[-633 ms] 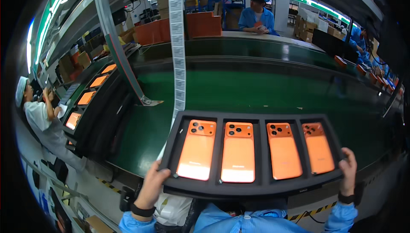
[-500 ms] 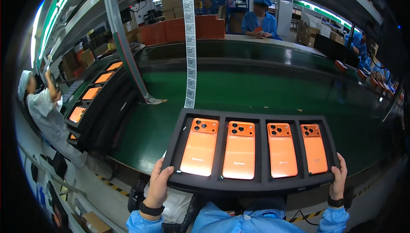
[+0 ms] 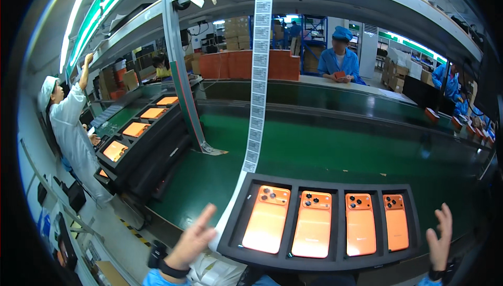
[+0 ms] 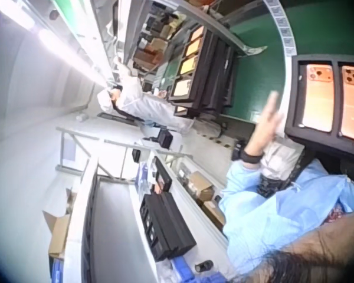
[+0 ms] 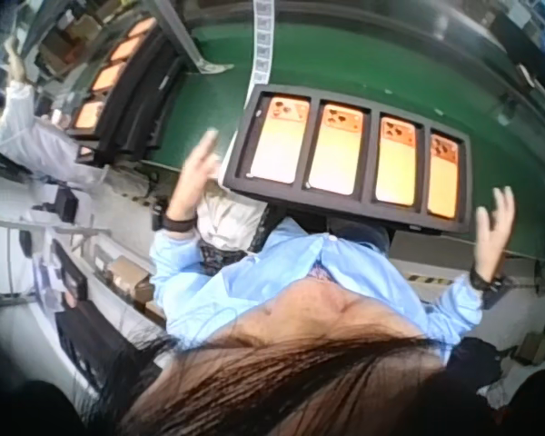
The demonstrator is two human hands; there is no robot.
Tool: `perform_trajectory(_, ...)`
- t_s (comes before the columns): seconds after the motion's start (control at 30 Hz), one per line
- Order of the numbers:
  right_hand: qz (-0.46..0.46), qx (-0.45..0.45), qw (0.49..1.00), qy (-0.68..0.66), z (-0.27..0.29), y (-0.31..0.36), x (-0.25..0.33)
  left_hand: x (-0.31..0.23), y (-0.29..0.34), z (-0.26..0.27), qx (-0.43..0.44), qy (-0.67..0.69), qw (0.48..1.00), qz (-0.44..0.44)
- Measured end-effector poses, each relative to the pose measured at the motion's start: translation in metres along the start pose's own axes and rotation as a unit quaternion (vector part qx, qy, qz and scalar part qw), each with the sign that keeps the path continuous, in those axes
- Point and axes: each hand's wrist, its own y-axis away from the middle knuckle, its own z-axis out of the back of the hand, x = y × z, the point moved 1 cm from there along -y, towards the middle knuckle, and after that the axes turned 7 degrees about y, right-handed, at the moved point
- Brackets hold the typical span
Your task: Applying identification labels and protective films to the back of smartphones on a factory assembly line.
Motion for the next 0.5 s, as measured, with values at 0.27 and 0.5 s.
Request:
perform_trajectory(0.27,0.163,0.021,0.985,0.055,0.093,-0.045,0.116,-0.113,-0.105,0.081,-0.054,0.101,0.992,-0.044)
perform_trajectory(0.5,0.365,-0.044,0.911,-0.186,0.093,-0.126,0.189,-0.031,-0.115,0.088,-0.178,0.188,0.965,-0.031)
